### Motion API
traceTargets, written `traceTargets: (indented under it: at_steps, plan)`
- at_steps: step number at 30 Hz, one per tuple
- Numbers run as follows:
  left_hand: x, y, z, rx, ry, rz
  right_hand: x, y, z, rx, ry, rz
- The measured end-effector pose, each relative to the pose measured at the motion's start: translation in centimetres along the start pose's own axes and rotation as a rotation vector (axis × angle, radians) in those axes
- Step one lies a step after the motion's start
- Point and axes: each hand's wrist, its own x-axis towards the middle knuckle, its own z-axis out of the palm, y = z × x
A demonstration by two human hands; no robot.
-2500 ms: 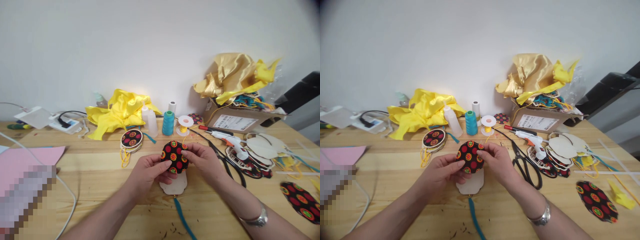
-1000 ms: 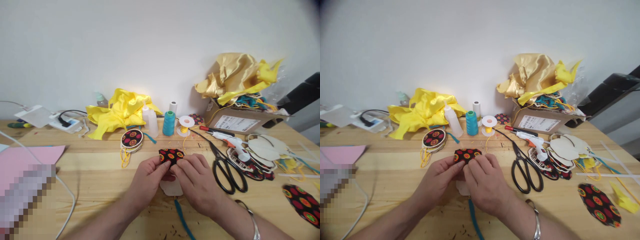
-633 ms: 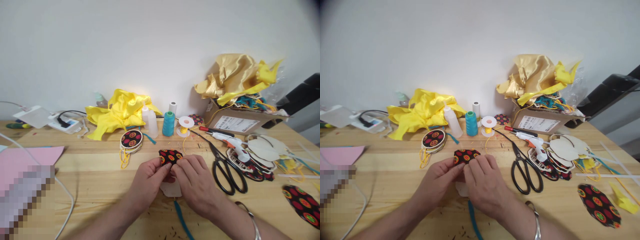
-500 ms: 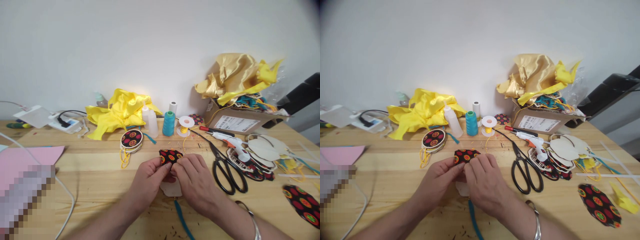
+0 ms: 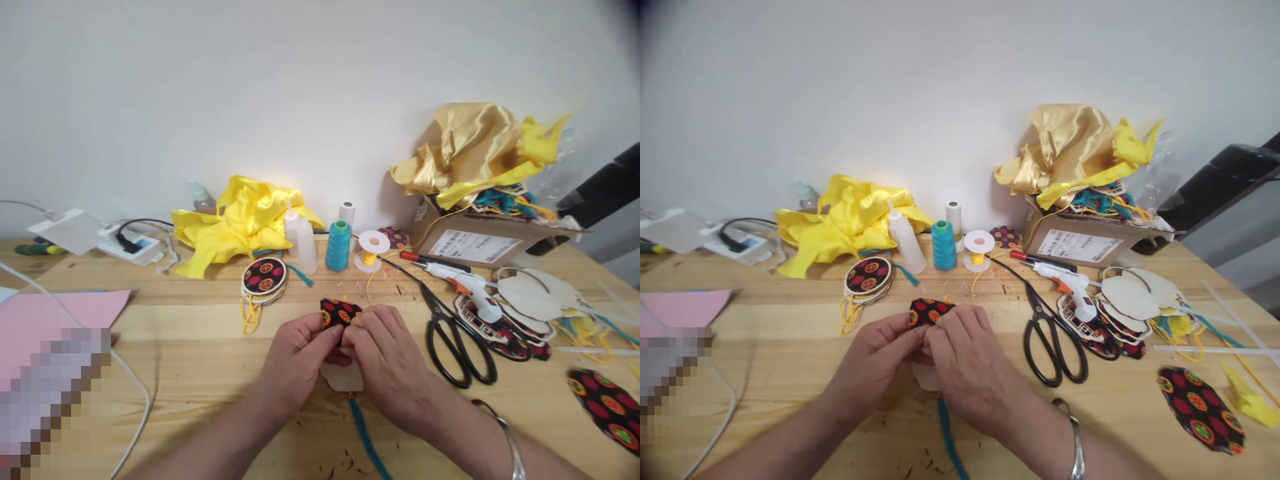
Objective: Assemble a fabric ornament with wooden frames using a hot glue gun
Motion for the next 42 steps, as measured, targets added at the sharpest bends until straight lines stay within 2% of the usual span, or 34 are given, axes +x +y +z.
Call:
traceTargets:
  at_steps: [4,8,11,14,19,22,26,30,42]
  plan:
    - [0.6,0.5,-1.0,-0.033,0.144,0.049,0.0,-1.3,-0.7,0.1,0.004,-0.158]
    - [0.9,0.6,-1.4,-0.042,0.142,0.07,-0.2,-2.4,-0.8,0.146,-0.081,-0.407]
    - [0.8,0.5,-1.2,-0.043,0.14,0.058,-0.4,-2.5,-0.4,0.212,-0.083,-0.463]
    - [0.7,0.4,-1.1,-0.044,0.133,0.046,-0.3,-2.0,-0.6,0.219,0.009,-0.389]
    - [0.4,0.5,-0.8,-0.049,0.073,0.039,0.3,-0.3,-1.0,0.252,0.149,0.026]
    - [0.2,0.6,-0.6,-0.034,0.057,0.045,0.4,0.5,-0.8,0.215,0.211,0.145]
    - [0.1,0.4,-0.5,-0.033,0.04,0.042,0.3,0.8,-0.3,0.187,0.229,0.177]
    - [0.1,0.2,-0.6,-0.038,0.028,0.041,0.3,0.8,-0.2,0.183,0.192,0.173]
    - [0.2,0.3,-0.4,0.006,0.091,0.007,0.4,0.6,-0.3,0.166,0.1,0.149]
